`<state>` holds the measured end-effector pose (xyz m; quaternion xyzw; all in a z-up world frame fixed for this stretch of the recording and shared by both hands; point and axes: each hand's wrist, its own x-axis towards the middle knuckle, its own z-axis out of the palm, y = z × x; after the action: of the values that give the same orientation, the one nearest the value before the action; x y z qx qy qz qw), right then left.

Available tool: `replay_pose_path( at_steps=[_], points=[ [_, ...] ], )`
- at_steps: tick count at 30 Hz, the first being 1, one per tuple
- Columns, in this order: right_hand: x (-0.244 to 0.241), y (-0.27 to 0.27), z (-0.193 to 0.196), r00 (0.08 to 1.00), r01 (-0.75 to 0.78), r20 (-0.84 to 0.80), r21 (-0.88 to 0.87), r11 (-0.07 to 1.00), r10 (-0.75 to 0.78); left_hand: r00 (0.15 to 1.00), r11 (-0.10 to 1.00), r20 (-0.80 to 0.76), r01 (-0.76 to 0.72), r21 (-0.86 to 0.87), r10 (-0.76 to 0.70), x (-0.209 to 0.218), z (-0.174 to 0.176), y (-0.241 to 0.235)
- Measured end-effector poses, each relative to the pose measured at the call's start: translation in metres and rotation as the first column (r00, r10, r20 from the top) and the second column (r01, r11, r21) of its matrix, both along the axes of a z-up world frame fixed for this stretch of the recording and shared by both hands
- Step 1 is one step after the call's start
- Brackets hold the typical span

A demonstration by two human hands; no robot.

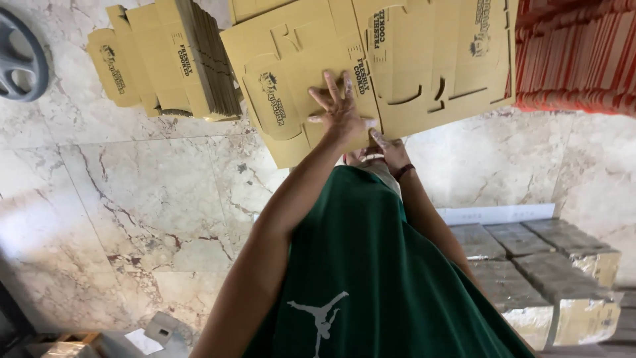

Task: The person is picking up cardboard box flats from a large pile, inspecting them, and stacking them neatly into organized piles on the floor.

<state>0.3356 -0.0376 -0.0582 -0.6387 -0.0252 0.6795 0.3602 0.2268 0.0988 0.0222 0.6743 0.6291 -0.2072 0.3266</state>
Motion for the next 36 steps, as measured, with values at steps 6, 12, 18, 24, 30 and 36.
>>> replay_pose_path(
  at_steps=[6, 12, 18, 24, 30, 36],
  points=[
    [-0.013, -0.001, 0.006, 0.910, -0.086, 0.413, 0.121, 0.989, 0.029, 0.999, 0.999, -0.041, 0.018, 0.035, -0.016, 0.007, -0.084, -0.009],
    [-0.027, 0.012, 0.043, 0.901, 0.159, 0.366, 0.222, 0.962, -0.233, 0.992, 0.998, -0.110, 0.056, 0.000, -0.056, 0.008, -0.050, 0.003],
    [-0.028, 0.020, 0.041, 0.983, 0.178, 0.063, -0.144, 0.973, -0.171, 0.997, 0.957, 0.078, 0.044, -0.288, -0.022, -0.022, -0.011, 0.041],
    [-0.050, 0.040, 0.048, 0.952, 0.198, 0.283, -0.275, 0.941, -0.118, 0.898, 0.881, 0.055, 0.439, -0.175, -0.436, -0.033, -0.012, 0.032],
    [-0.056, 0.057, 0.064, 0.808, -0.035, 0.541, -0.349, 0.936, 0.232, 0.901, 0.886, 0.019, 0.430, -0.177, -0.433, -0.025, -0.015, 0.030],
    [-0.056, 0.032, 0.076, 0.815, -0.141, 0.578, 0.144, 0.979, 0.032, 0.930, 0.919, 0.055, 0.368, -0.140, -0.363, -0.027, -0.017, 0.025]
  ],
)
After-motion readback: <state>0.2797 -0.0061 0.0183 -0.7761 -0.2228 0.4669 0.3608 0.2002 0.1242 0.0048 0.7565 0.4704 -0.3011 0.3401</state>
